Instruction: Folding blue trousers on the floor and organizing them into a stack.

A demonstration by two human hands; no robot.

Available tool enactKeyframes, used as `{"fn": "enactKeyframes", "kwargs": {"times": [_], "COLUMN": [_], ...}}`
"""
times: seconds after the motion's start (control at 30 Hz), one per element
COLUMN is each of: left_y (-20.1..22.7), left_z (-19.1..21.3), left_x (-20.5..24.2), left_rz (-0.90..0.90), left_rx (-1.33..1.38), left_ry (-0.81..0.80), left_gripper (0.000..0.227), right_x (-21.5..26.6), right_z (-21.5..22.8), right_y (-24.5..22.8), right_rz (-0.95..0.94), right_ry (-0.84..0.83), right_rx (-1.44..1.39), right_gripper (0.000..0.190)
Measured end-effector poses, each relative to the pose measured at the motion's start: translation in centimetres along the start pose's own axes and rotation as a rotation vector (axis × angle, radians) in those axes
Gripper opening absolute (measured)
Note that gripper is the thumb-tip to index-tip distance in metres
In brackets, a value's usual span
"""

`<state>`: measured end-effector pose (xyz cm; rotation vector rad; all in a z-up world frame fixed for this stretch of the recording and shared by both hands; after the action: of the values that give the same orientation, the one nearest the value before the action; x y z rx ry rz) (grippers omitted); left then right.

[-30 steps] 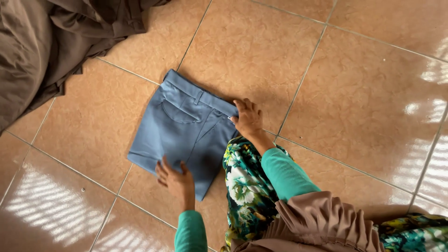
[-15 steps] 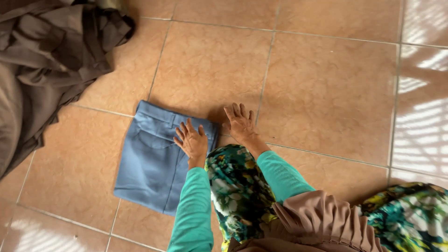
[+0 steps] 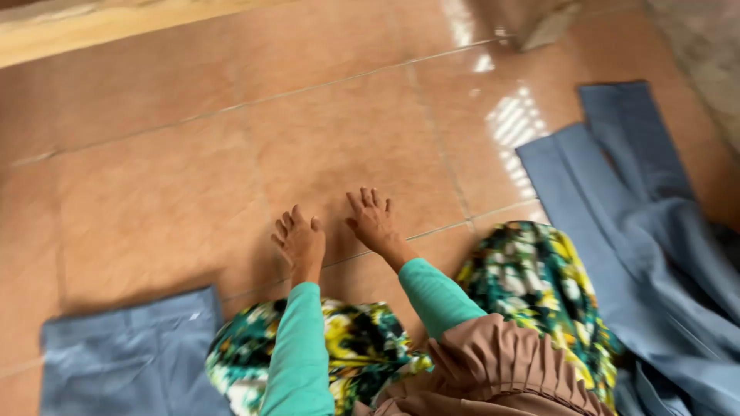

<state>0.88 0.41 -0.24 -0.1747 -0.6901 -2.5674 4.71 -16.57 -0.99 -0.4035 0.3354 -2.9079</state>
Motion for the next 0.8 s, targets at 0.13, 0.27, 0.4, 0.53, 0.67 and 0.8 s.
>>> {"fn": "enactKeyframes", "kwargs": {"times": [0.13,0.27,0.4,0.53,0.67,0.8], "left_y": [7.3,17.2,27.4,36.8,40.6,39.4], "left_z": [-4.6,-10.4,-18.2,-20.7,-23.8,-26.4], "left_x": [0.9,4.0,9.7,19.7,29.4,37.4], "left_rz": [-0.121,-0.382,-0.715,-0.925,-1.129,-1.29], "left_rx": [-0.014,-0.01,0.067,0.109,0.066,0.057], "left_ry": [-0.077,-0.051,0.005,-0.105,-0.384,-0.741], "left_gripper": [0.058,0.054,0.052,0.052,0.049,0.048], "right_x": [2.0,5.3,10.6,19.0,30.0,38.5], "right_z": [3.6,7.4,8.7,7.6,11.4,11.7], "right_y": [7.8,17.6,29.6,41.7,45.9,50.4], "right_rz": [-0.14,-0.284,-0.445,-0.661,-0.962,-1.3], "right_ry": [0.035,0.156,0.439,0.524,0.476,0.265], "right_rx": [-0.056,-0.071,0.018,-0.007,0.245,0.189], "right_gripper": [0.07,0.061,0.053,0.048,0.061,0.094]}}
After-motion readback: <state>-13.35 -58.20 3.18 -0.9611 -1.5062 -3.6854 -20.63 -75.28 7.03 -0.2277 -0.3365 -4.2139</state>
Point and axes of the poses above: each hand's wrist, its own x-axis away from the middle knuckle, its own z-axis out of the back of the hand, y = z × x, the point moved 1 cm from there along -x, towards the middle knuckle, and after that the axes turned 3 degrees about x, right-handed, at the moved point
